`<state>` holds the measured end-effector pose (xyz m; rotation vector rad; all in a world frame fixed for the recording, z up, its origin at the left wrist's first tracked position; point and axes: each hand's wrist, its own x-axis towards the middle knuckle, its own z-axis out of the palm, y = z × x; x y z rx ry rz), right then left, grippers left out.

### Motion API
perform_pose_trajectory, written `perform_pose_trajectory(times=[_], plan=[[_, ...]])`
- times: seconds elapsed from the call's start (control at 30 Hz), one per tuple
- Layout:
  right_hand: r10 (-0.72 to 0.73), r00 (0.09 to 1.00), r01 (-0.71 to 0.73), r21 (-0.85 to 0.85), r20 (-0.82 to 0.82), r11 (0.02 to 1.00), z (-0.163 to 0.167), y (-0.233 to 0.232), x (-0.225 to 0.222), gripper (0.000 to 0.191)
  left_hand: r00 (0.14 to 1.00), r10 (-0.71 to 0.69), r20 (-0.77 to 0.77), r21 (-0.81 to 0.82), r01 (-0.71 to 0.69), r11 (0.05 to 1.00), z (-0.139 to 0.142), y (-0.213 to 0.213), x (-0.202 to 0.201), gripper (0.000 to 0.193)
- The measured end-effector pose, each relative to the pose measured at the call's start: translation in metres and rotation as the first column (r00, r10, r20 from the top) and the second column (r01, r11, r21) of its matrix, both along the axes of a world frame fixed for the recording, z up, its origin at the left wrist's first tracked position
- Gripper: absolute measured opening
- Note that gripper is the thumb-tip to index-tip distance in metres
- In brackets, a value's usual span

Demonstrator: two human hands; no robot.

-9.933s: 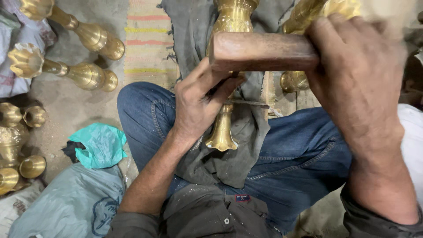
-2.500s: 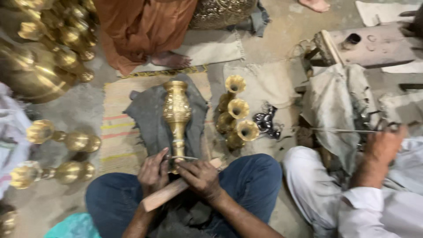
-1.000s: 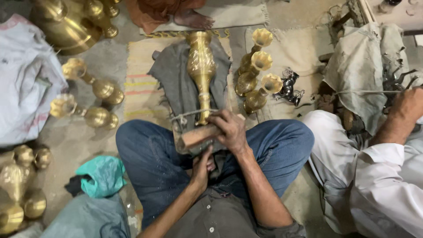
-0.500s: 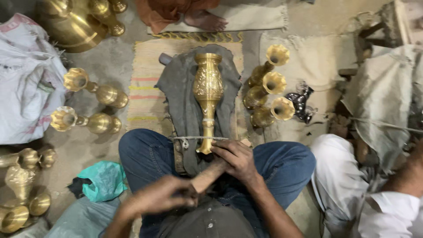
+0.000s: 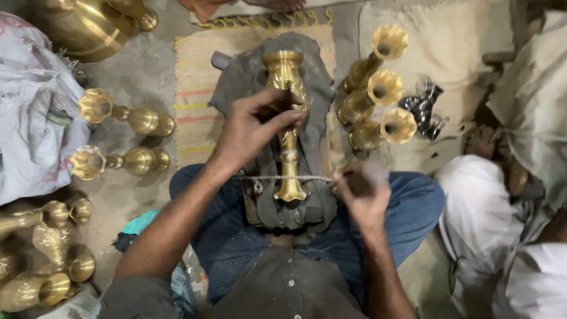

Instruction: The person sits cross-legged on the floor with a brass vase lashed to a cloth-covered form on their lap. They hold a small punch against the vase's embossed surface and strike it with a wooden mallet, repositioning the punch repeatedly to work the decorative pattern around the body.

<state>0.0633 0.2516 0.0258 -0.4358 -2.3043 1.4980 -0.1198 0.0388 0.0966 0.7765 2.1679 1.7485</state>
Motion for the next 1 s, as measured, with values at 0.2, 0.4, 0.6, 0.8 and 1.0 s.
perform_pose_trajectory(times=[0.2, 0.4, 0.6, 0.8, 1.0], plan=[[-0.049, 0.979, 0.042, 0.04, 0.199, 0.998, -0.01, 0.026, -0.004, 0.037, 0.826, -0.239, -0.51, -0.349, 0.056, 0.936, -0.013, 0.026, -0.003, 0.038], [0.022, 0.994, -0.042, 0.185, 0.109, 0.982, 0.014, 0.041, -0.025, 0.051, 0.773, -0.201, -0.602, -0.308, 0.008, 0.951, -0.016, 0.034, 0.001, 0.035], [0.108, 0.989, -0.039, 0.515, -0.105, 0.857, 0.05, 0.056, -0.038, 0.052, 0.805, -0.266, -0.529, -0.498, -0.041, 0.866, -0.014, 0.042, 0.01, 0.037], [0.032, 0.995, 0.011, 0.424, -0.096, 0.905, 0.069, 0.064, -0.051, 0.044, 0.714, -0.22, -0.664, -0.361, -0.049, 0.931, -0.01, 0.042, 0.011, 0.031], [0.046, 0.998, -0.002, 0.705, -0.043, 0.71, 0.07, 0.066, -0.049, 0.038, 0.73, -0.246, -0.638, -0.42, -0.062, 0.905, -0.011, 0.041, 0.011, 0.033]])
